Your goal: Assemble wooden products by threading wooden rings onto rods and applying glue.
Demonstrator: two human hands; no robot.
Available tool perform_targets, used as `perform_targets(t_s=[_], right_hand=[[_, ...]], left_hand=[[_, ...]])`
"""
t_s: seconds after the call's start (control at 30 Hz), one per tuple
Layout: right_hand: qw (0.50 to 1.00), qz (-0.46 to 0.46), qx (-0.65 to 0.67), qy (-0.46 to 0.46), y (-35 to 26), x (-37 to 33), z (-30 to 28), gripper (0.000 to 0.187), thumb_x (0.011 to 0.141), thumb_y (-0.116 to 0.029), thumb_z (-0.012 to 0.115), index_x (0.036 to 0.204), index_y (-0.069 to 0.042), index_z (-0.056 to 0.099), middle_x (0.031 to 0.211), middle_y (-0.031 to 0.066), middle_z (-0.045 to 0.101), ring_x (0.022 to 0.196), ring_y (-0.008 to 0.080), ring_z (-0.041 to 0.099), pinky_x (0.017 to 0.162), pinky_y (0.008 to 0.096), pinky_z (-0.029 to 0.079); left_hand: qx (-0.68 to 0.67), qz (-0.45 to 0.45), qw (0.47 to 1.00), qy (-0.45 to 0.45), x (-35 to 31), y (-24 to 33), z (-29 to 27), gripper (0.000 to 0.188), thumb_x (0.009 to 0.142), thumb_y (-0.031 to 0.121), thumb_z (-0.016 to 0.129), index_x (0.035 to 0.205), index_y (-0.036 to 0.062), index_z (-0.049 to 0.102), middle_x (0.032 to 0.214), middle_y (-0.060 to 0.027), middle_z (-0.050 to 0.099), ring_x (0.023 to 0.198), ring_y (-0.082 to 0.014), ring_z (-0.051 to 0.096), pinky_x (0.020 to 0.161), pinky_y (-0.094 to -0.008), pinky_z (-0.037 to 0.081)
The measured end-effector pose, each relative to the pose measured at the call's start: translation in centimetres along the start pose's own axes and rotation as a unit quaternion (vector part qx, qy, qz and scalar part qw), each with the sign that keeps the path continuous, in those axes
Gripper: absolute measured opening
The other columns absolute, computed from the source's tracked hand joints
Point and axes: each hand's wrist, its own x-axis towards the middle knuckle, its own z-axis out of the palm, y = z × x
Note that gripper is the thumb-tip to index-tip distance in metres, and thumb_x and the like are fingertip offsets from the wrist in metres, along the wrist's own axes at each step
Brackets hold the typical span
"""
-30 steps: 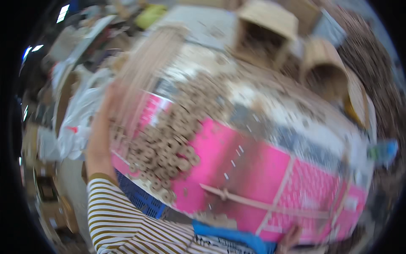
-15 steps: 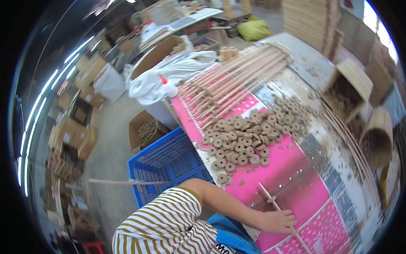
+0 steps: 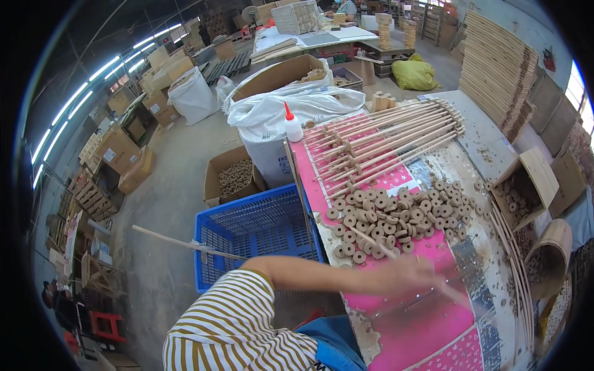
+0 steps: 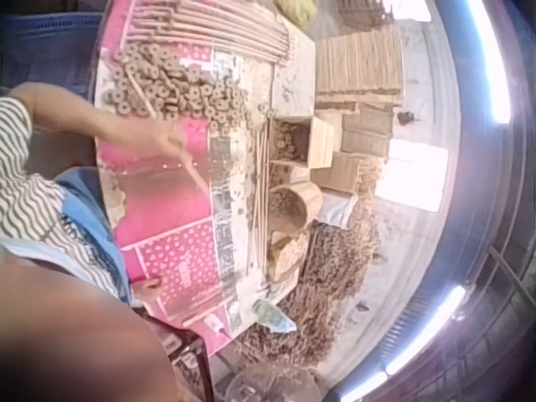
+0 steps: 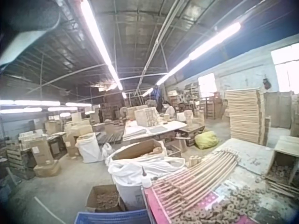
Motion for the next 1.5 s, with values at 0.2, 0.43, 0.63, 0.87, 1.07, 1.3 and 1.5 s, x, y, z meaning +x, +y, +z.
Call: perform_targets(t_s=[0.2, 0.43, 0.63, 0.87, 1.07, 1.3, 1.5], right_hand=[[0.999, -0.017, -0.033, -0.004, -1.3, 2.1, -0.7, 0.035, 0.104, -0.028, 0.064, 0.12, 0.002, 0.073, 0.105, 0.023, 0.075, 0.091, 0.037, 0.071, 0.081, 0.0438, 0.058], [0.89, 0.368, -0.229, -0.142, -11.6, 2.6, -5.8, 0.044, 0.107, -0.034, 0.062, 0.128, 0.004, 0.068, 0.119, 0.0272, 0.072, 0.106, 0.0405, 0.069, 0.091, 0.0446, 0.057], [0.881, 0.39, -0.225, -0.147, -11.5, 3.0, -5.5, 0.053, 0.108, -0.041, 0.058, 0.136, 0.004, 0.065, 0.124, 0.0306, 0.07, 0.109, 0.0429, 0.069, 0.091, 0.045, 0.057], [0.867, 0.395, -0.269, -0.141, -10.1, 1.6, -5.9, 0.056, 0.107, -0.043, 0.059, 0.139, 0.003, 0.063, 0.122, 0.0293, 0.071, 0.103, 0.0425, 0.069, 0.085, 0.0455, 0.058], [0.895, 0.341, -0.27, -0.097, -10.6, 1.2, -5.8, 0.051, 0.108, -0.04, 0.059, 0.134, 0.004, 0.064, 0.116, 0.0279, 0.072, 0.096, 0.0386, 0.069, 0.08, 0.0453, 0.057], [0.908, 0.384, -0.152, -0.077, -10.2, 1.4, -5.1, 0.021, 0.109, -0.013, 0.057, 0.119, 0.002, 0.067, 0.104, 0.0175, 0.073, 0.093, 0.0274, 0.068, 0.086, 0.0385, 0.054], [0.926, 0.359, -0.112, -0.019, -12.6, 3.7, -4.4, 0.012, 0.105, -0.01, 0.06, 0.101, 0.001, 0.064, 0.075, 0.008, 0.056, 0.069, 0.0146, 0.051, 0.063, 0.0313, 0.043]], left_hand=[[0.209, -0.13, 0.962, 0.116, 0.3, -15.5, -15.9, 0.048, 0.083, 0.003, 0.064, 0.13, 0.0098, 0.073, 0.111, -0.017, 0.074, 0.106, -0.0363, 0.07, 0.1, -0.0467, 0.053], [0.363, -0.277, 0.88, 0.13, -1.1, -28.8, -26.9, 0.039, 0.097, 0.01, 0.054, 0.129, 0.0184, 0.073, 0.103, -0.0173, 0.07, 0.101, -0.0382, 0.069, 0.088, -0.0507, 0.055], [0.368, -0.377, 0.847, 0.074, -1.6, -36.9, -27.1, 0.036, 0.1, 0.016, 0.054, 0.129, 0.0235, 0.073, 0.112, -0.0189, 0.068, 0.109, -0.04, 0.066, 0.093, -0.0536, 0.053], [0.313, -0.412, 0.854, 0.047, 0.2, -43.1, -24.7, 0.034, 0.102, 0.018, 0.053, 0.128, 0.0202, 0.074, 0.119, -0.0217, 0.071, 0.113, -0.0411, 0.067, 0.096, -0.0523, 0.053], [0.332, -0.441, 0.833, 0.036, 1.4, -45.4, -23.4, 0.033, 0.101, 0.021, 0.055, 0.128, 0.0228, 0.075, 0.12, -0.0209, 0.072, 0.114, -0.0412, 0.068, 0.097, -0.0529, 0.053], [0.244, -0.415, 0.876, 0.022, -1.1, -49.9, -24.5, 0.038, 0.096, 0.018, 0.064, 0.132, 0.0069, 0.073, 0.123, -0.019, 0.076, 0.115, -0.0342, 0.072, 0.102, -0.0452, 0.054], [0.378, -0.36, 0.85, -0.079, -1.9, -51.7, -26.0, 0.049, 0.101, 0.017, 0.063, 0.148, 0.0069, 0.059, 0.125, -0.0223, 0.073, 0.114, -0.0406, 0.07, 0.099, -0.0499, 0.054]])
